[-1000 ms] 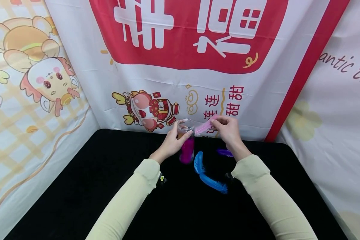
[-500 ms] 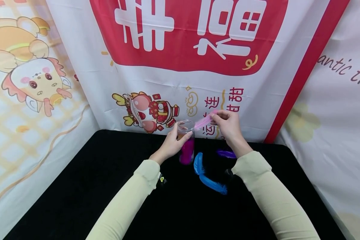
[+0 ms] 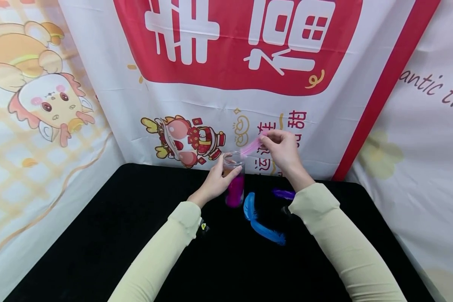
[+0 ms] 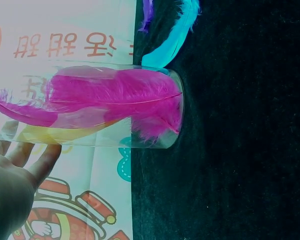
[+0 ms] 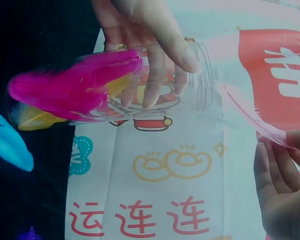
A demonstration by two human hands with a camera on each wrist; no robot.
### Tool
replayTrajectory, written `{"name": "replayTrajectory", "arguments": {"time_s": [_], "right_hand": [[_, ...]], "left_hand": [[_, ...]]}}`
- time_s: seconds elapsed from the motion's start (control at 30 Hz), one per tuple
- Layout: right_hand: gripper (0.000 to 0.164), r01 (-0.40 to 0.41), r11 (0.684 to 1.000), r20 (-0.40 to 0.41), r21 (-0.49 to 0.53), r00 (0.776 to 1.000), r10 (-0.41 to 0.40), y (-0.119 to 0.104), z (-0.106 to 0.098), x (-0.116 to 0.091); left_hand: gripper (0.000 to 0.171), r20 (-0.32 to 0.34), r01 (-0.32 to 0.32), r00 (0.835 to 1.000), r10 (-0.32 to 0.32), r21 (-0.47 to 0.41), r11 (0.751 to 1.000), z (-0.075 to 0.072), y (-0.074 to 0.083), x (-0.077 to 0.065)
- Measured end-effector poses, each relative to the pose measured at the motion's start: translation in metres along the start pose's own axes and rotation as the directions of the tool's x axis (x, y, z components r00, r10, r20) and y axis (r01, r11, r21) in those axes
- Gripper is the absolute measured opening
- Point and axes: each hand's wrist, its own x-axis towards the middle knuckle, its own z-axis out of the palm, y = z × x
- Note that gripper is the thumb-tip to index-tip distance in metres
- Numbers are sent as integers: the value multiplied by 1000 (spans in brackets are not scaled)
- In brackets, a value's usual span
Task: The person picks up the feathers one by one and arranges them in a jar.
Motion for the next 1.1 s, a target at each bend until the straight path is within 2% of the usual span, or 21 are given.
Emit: {"name": "replayTrajectory", "arguments": {"time_s": [0.17,0.43,0.77,1.1], "right_hand": [[27,39,992,40,-119,999,-34,-8,4,1],[19,151,972,141,-182,982,-127,-10,12,4],[15,233,937,236,-259,956,-172,-8,20,8],[14,281,893,320,-353,933,-167,-5,26,9]], "left_hand": [[73,7,8,1000,-8,-11,1000,1,2,-1],[75,5,19,1000,-19,-7,1000,0,3,-1],[76,9,25,1000,-25,9,1000,0,3,-3],[74,3,11,1000,-11,5,1000,1,2,-2]]}}
